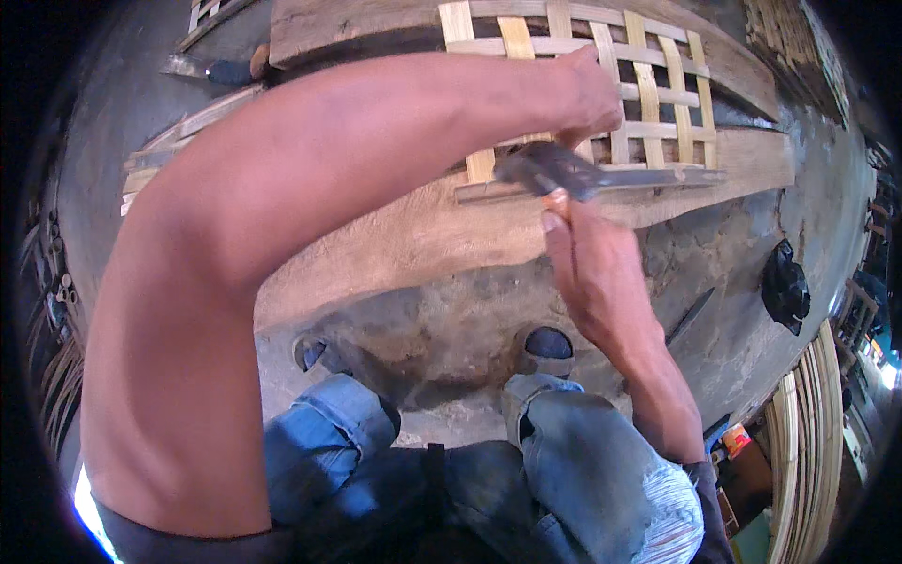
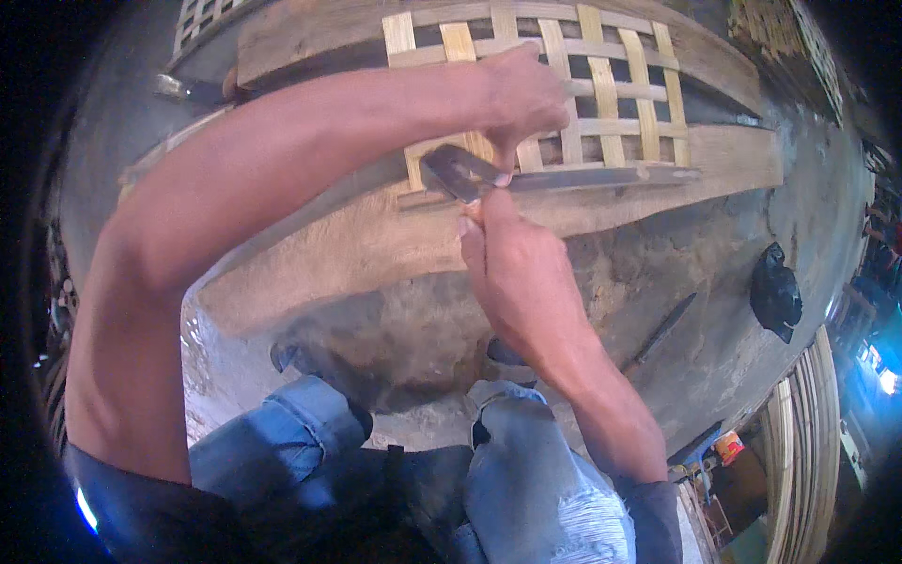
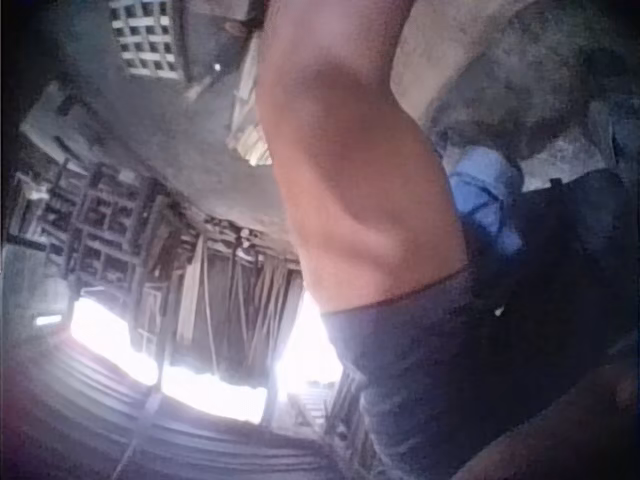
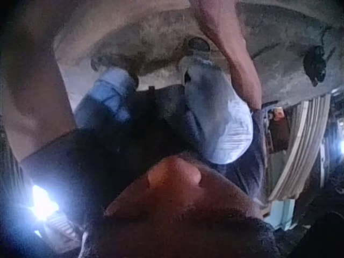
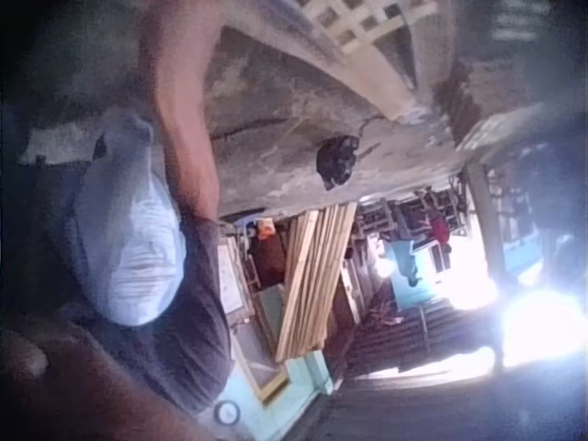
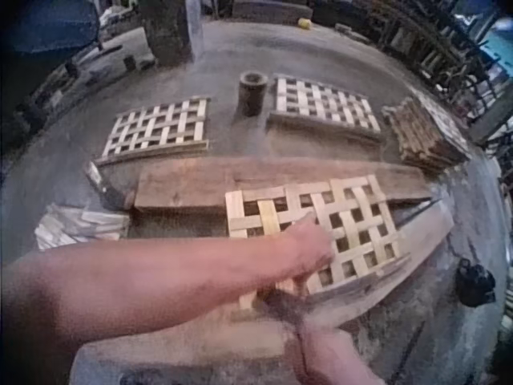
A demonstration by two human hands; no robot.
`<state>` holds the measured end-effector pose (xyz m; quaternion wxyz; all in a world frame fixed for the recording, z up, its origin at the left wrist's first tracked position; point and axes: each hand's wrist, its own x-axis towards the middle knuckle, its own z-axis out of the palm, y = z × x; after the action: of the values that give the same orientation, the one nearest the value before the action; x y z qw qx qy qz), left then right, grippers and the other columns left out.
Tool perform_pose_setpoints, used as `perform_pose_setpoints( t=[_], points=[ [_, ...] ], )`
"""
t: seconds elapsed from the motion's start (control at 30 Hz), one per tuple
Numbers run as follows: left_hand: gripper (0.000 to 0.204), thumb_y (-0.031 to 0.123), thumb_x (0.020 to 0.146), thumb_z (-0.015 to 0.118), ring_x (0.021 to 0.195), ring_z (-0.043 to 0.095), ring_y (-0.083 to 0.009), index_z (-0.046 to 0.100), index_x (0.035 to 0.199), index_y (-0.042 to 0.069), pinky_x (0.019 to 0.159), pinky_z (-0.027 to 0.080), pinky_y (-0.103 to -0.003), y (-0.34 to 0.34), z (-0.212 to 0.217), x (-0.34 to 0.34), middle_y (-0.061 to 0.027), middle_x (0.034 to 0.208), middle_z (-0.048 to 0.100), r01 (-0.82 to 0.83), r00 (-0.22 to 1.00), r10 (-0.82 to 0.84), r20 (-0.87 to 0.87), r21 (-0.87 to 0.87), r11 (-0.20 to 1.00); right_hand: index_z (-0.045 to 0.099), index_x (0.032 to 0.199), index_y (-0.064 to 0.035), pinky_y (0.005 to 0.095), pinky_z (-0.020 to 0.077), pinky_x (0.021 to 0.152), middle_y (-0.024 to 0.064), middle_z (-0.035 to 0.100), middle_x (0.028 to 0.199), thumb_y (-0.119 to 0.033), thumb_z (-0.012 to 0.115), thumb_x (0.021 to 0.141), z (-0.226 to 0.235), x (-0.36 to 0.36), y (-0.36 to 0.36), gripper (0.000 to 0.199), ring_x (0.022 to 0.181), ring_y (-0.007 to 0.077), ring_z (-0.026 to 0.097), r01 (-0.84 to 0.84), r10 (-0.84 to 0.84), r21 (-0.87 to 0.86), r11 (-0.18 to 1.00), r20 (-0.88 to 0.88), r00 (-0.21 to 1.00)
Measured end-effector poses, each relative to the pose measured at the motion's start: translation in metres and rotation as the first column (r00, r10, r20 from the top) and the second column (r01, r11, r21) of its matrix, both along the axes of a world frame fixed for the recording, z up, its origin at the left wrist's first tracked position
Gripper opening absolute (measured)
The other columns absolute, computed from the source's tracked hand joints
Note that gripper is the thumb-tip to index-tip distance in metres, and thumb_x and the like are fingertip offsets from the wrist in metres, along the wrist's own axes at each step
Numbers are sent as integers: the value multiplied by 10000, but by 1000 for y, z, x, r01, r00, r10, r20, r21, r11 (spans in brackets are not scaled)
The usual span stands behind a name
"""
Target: The person sits on the floor and assembles a wooden lattice panel by nailing thin wooden strips together. They use a hammer to drive nails into the intersections of the strips, securing the grid structure.
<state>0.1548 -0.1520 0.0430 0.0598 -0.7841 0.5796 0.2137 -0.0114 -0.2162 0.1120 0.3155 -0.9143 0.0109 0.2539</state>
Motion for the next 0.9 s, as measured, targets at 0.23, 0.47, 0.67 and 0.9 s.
perform_pose_setpoints(
  t=[0.23,0.47,0.67,0.9],
  points=[
    [597,524,561,868,1000,653,-232,714,1013,167,832,454,-434,-4,-8,-2,-16,890,691,-19,1000,19,-2,-76,997,606,950,-37,409,480,648,144,619,807,-157,683,885,-48,-22,-41,157,693,343,592,226,-229,67,972,504,833],
    [531,402,614,876,1009,627,-278,652,994,105,869,468,-439,35,-3,4,-41,949,660,-28,994,4,-112,-218,976,511,873,-52,268,404,578,-21,473,693,-226,630,975,-105,7,-70,234,627,93,444,366,-449,261,893,542,711],
    [176,140,773,759,835,621,-281,632,877,78,718,504,-401,109,1,-76,-82,871,626,-528,692,691,-208,-799,288,490,962,-66,214,350,457,-20,475,707,-233,515,1038,-105,-16,-95,185,538,44,436,410,-607,490,770,362,708],
    [187,143,722,725,872,610,-222,627,881,145,734,493,-369,83,-13,-225,-27,884,609,-619,785,361,-504,-604,502,486,933,-69,216,352,467,-35,451,698,-235,508,1042,-36,-10,-114,200,533,44,418,327,-418,282,902,375,828]
  ],
)
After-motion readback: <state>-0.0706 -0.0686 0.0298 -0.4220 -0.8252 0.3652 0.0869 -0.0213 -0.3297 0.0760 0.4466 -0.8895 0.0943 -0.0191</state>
